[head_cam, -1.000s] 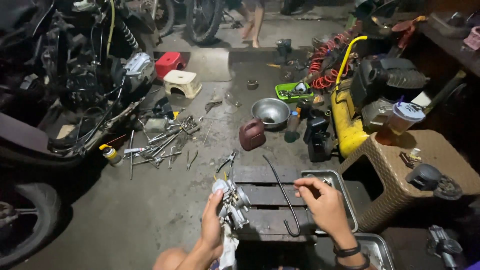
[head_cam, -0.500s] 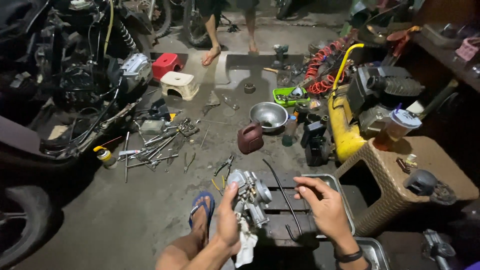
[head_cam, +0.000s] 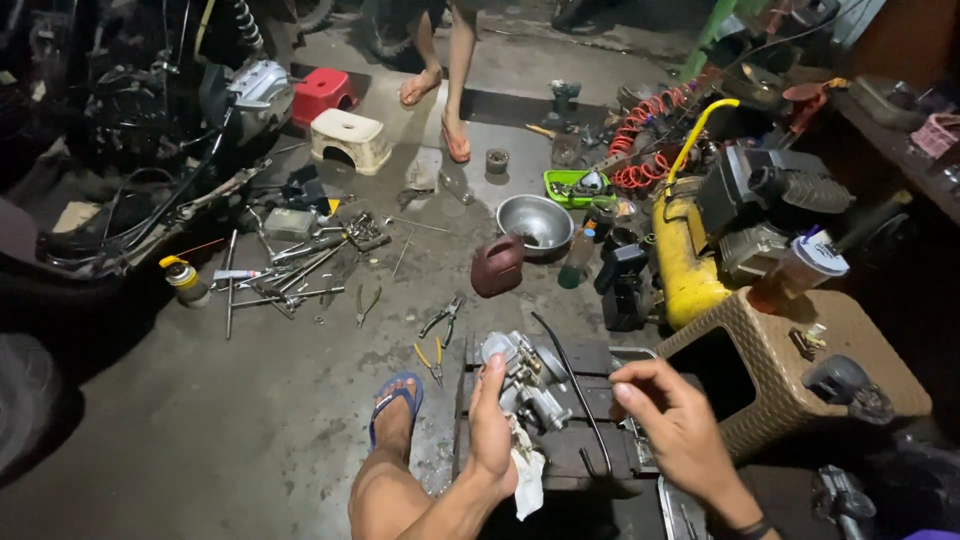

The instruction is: Wiping and inspecting a motorcycle carburetor in a repair shop.

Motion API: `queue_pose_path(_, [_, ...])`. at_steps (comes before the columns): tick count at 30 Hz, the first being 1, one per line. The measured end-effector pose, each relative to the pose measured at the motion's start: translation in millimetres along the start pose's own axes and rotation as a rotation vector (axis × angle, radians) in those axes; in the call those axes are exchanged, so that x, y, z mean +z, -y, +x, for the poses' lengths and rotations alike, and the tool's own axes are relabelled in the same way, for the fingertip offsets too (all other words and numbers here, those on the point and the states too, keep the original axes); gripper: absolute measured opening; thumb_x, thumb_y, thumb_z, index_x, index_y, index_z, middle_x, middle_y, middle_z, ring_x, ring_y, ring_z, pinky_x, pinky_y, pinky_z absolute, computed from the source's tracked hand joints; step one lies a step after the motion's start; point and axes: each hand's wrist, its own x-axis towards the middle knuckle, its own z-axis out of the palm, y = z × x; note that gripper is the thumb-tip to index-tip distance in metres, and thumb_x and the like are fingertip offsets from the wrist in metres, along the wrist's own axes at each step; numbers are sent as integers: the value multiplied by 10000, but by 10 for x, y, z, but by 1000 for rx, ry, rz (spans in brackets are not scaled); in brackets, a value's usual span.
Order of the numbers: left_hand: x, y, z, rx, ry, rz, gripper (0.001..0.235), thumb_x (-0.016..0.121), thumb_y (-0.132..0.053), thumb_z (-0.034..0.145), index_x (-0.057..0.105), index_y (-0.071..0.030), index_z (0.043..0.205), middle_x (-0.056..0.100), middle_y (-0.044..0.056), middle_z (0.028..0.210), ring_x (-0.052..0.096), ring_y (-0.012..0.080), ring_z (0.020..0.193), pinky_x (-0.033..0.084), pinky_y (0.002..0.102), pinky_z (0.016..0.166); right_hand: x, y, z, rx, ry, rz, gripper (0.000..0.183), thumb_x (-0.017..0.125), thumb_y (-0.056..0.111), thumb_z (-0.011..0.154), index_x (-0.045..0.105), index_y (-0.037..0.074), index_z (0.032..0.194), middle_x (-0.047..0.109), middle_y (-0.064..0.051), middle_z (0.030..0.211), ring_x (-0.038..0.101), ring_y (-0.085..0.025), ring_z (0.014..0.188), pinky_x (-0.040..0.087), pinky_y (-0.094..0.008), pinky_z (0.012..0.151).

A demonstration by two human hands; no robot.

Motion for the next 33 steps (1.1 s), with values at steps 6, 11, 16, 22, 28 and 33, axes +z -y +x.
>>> queue_pose_path(6, [82, 186, 51, -148, 3, 166, 1051, 705, -479, 779, 164, -198, 1635, 221, -5, 1721, 250, 174, 1581, 212, 418, 1290, 254, -185, 23, -49, -5, 119, 166, 600, 187, 942, 724, 89, 994, 733, -60, 1185, 726, -156, 947, 590, -297, 855])
queue_pose_path(11, [348, 330, 30, -105, 79, 12, 755, 705, -264, 816, 372, -108, 1476, 531, 126, 1431, 574, 249, 1237, 491, 408, 1018, 87, -343, 70, -68, 45, 24, 212, 577, 278, 975, 708, 116, 1008, 741, -39, 1141, 703, -170, 1067, 504, -306, 909])
queue_pose_path(16, [595, 599, 133, -94, 201, -55, 460, 689, -106, 870, 590, -65, 1317, 719, 221, 1147, 684, 314, 981, 554, 440, 865, -140, -702, 89, 36, -36, 40, 203, 616, 298, 953, 725, 136, 1005, 779, 24, 990, 722, -114, 924, 512, -264, 832])
queue_pose_path(22, [564, 1026, 385, -47, 473, -90, 370, 668, -252, 898, 566, -50, 1190, 664, 155, 1043, 639, 243, 936, 514, 378, 861, -498, -842, -109, 59, -147, 94, 167, 630, 212, 953, 728, 90, 1011, 780, -37, 1057, 721, -155, 1027, 525, -288, 927])
queue_pose_path(28, [604, 920, 273, -82, 587, 202, 660, 791, -268, 727, 607, -54, 1324, 721, 155, 983, 669, 239, 868, 540, 373, 847, -647, -767, -242, 13, -105, -20, 201, 618, 266, 951, 741, 108, 963, 805, -9, 968, 756, -146, 914, 554, -296, 830])
queue_pose_path(33, [439, 926, 256, 50, 932, 32, 855, 906, -371, 731, 475, 0, 1369, 676, 169, 1162, 688, 238, 978, 577, 360, 861, -612, -695, -247, -46, -97, 102, 186, 626, 232, 954, 733, 83, 981, 796, -46, 969, 753, -160, 922, 566, -297, 863])
